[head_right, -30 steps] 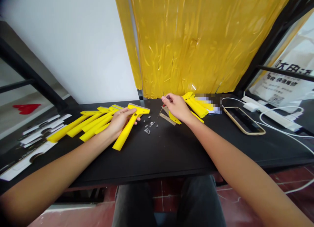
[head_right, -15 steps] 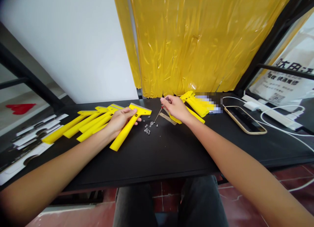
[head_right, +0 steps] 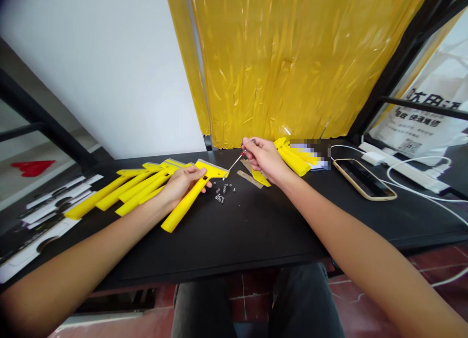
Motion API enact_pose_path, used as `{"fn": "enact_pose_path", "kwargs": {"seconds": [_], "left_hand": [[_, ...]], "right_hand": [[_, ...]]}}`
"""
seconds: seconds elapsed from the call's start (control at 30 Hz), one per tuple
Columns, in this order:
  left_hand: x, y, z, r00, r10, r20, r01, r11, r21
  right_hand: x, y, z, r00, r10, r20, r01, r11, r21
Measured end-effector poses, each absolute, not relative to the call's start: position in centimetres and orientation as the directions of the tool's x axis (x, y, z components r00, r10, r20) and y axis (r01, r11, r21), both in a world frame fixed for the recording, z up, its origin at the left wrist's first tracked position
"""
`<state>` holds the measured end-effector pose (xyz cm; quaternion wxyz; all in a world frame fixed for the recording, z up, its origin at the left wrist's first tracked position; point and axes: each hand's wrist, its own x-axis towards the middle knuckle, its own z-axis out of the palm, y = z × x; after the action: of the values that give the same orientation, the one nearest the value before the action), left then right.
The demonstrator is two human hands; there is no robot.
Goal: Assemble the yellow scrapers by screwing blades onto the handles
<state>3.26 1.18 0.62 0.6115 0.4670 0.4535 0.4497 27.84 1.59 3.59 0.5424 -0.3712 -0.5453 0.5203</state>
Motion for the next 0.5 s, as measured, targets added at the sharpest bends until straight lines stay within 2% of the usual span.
{"fn": "enact_pose_path", "kwargs": {"seconds": [0.1,0.23,0.5], "left_hand": [[3.4,0.8,0.6,0.281,0.954,-0.107,-0.109,0.143,0.984],[3.6,0.2,0.5,0.408,0.909,-0.085,-0.091,0.133,0.987],[3.9,-0.5,0.4,0.493,0.866,-0.088,-0.062,0.135,0.989]], "right_hand": [[27.8,1.2,4.2,-0.116,0.963,0.244,-0.244,0.210,-0.947],[27.4,0.9,4.4,-0.074,0.945,0.317,-0.264,0.288,-0.921],[26.6,0.3,4.2,-0.075,0.923,0.377,-0.170,0.361,-0.917]]}}
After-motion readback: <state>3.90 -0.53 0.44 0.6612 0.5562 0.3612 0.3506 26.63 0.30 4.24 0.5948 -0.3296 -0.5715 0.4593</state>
